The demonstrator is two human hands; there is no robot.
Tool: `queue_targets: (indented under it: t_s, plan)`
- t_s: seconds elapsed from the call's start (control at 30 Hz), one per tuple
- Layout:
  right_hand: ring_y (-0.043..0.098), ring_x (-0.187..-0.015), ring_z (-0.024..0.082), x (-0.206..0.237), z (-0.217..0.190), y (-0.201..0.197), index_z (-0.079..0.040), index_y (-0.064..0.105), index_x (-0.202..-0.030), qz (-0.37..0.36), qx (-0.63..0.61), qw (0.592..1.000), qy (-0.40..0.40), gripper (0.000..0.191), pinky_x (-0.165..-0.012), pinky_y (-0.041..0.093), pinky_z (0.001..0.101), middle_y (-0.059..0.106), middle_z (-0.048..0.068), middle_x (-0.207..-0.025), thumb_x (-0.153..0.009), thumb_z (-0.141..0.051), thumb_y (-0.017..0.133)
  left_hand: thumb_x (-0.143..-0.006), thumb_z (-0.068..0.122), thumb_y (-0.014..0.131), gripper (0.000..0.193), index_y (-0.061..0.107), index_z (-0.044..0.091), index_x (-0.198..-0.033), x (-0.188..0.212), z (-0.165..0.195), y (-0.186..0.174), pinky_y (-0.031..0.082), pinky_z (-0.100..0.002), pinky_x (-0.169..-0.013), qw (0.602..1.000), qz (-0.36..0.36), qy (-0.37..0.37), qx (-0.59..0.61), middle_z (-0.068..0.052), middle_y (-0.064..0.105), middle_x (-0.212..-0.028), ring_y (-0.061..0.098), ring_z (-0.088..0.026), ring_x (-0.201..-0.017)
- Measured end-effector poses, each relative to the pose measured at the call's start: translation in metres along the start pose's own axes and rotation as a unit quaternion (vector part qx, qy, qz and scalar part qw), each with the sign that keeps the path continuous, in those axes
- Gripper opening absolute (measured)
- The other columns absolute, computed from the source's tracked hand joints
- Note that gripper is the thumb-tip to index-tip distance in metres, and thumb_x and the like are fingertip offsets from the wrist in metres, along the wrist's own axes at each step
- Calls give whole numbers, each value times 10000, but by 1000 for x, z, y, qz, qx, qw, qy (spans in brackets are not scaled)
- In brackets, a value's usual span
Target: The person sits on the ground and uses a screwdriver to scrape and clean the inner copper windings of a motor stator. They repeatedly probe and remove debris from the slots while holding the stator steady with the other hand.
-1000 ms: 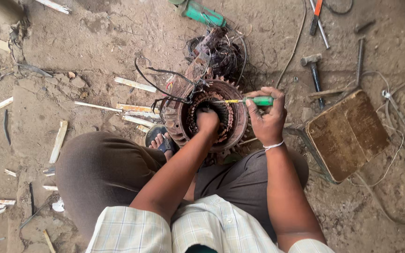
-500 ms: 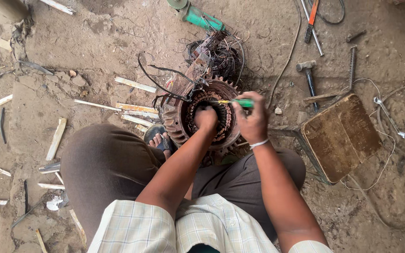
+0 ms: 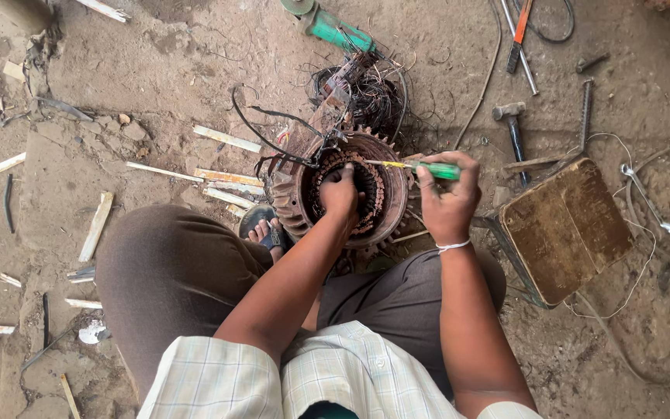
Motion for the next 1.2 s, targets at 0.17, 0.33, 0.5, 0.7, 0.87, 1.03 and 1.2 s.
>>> queue_targets:
  t_s: [0.17, 0.33, 0.5, 0.7, 0.87, 1.03, 1.2]
  plan:
    - [688, -1028, 165, 4, -2, -7, -30, 478, -1248, 12, -22, 1000, 12, 360, -909, 603, 306, 694, 126, -1124, -1005, 41, 734, -959, 342, 721, 339, 704, 4, -942, -11, -2, 3, 513, -329, -466, 999, 33, 23, 5, -102, 712, -828, 589, -188, -507]
    - [693, -1013, 151, 1, 4, -7, -46, 466, -1254, 15, -49, 998, 37, 375, -862, 609, 283, 690, 115, -1136, -1005, 26, 736, -975, 314, 689, 327, 714, -11, -995, -16, -4, 7, 524, -326, -470, 999, 28, 16, 12, -107, 731, -859, 623, -187, -522]
    - [694, -1021, 151, 0, 7, -5, -46, 457, -1269, 16, -58, 998, 31, 390, -869, 613, 284, 684, 114, -1146, -1006, 24, 737, -988, 267, 649, 297, 700, -10, -1082, -18, -4, 9, 542, -328, -478, 999, 21, 22, -11, -132, 733, -940, 647, -200, -521]
    - [702, -1025, 159, 0, -2, -1, -49, 456, -1259, 8, -54, 998, 21, 380, -862, 620, 285, 686, 117, -1145, -1009, 19, 734, -1024, 269, 591, 291, 672, 11, -1132, -18, -6, 10, 556, -334, -487, 998, 11, 12, -59, -122, 725, -950, 656, -209, -524]
    - [734, -1075, 199, 0, -14, 10, -51, 462, -1240, -13, -43, 999, -13, 356, -896, 648, 313, 688, 120, -1152, -1011, 10, 728, -1003, 264, 648, 277, 693, 12, -1110, -8, -5, 7, 540, -339, -485, 1000, -5, 18, -7, -124, 703, -907, 612, -193, -526]
    - [739, -1056, 209, 2, -19, 18, -40, 470, -1218, -27, 8, 999, -27, 347, -898, 649, 319, 710, 126, -1135, -996, 6, 734, -998, 271, 638, 254, 686, 33, -1071, -11, -2, 6, 534, -327, -486, 998, 16, 0, -54, -72, 715, -854, 622, -191, -523]
    - [740, -1024, 215, 12, -10, 19, -61, 480, -1171, 25, 33, 999, -12, 353, -882, 646, 314, 717, 127, -1103, -979, -3, 770, -996, 236, 660, 251, 703, -11, -1002, -19, -6, 8, 522, -322, -467, 999, 14, 33, -37, -98, 700, -847, 585, -168, -529]
Point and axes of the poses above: each hand's wrist, its own x-axis away from the middle knuckle, its own y-axis out of the palm, z = x × y, the point moved 5 cm from there along -x, towards the middle knuckle
